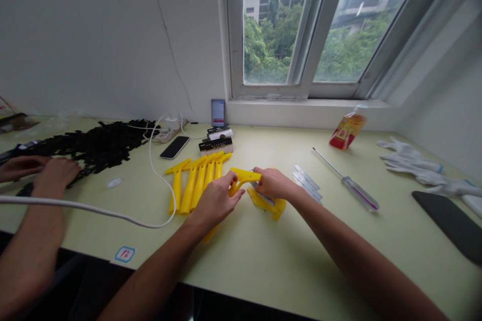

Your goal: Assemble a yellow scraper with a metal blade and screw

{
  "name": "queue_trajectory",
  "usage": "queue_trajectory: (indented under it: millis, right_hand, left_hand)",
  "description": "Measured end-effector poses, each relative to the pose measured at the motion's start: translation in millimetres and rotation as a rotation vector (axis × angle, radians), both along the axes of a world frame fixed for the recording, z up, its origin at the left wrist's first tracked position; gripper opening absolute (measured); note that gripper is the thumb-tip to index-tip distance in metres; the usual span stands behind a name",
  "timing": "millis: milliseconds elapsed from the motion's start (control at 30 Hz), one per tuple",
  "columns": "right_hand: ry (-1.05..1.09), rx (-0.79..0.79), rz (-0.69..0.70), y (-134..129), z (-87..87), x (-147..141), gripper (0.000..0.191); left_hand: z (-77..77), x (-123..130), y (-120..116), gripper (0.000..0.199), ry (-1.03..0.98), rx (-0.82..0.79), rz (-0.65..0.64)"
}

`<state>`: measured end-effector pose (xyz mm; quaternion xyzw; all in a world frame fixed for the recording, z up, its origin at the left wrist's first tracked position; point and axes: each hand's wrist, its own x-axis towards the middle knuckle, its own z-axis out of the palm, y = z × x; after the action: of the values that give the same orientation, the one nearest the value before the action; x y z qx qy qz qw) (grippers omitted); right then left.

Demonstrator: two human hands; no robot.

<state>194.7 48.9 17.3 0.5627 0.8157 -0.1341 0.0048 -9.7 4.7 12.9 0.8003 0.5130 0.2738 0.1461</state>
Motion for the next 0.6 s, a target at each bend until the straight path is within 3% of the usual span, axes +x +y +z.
queue_trajectory:
  millis: [367,467,600]
  right_hand:
    - [0.108,-0.081,-0.065,1.9,-2.6,1.2,0.037]
    - [0.150,-0.117,-0.106,7.3,9.9,19.1,0.044]
    - [0.159,-0.137,-0.202,15.2,32.5,64.9,0.046]
  left_hand:
    - [-2.7,-1.8,1.9,0.019,-0.004,0.002,-0.019]
    - [-1.3,-1.6,1.3,0.020,-0.009,0.009,-0.013]
    - [0.8,-0.1,-0.5,0.018,-0.014,-0.007,-0.015]
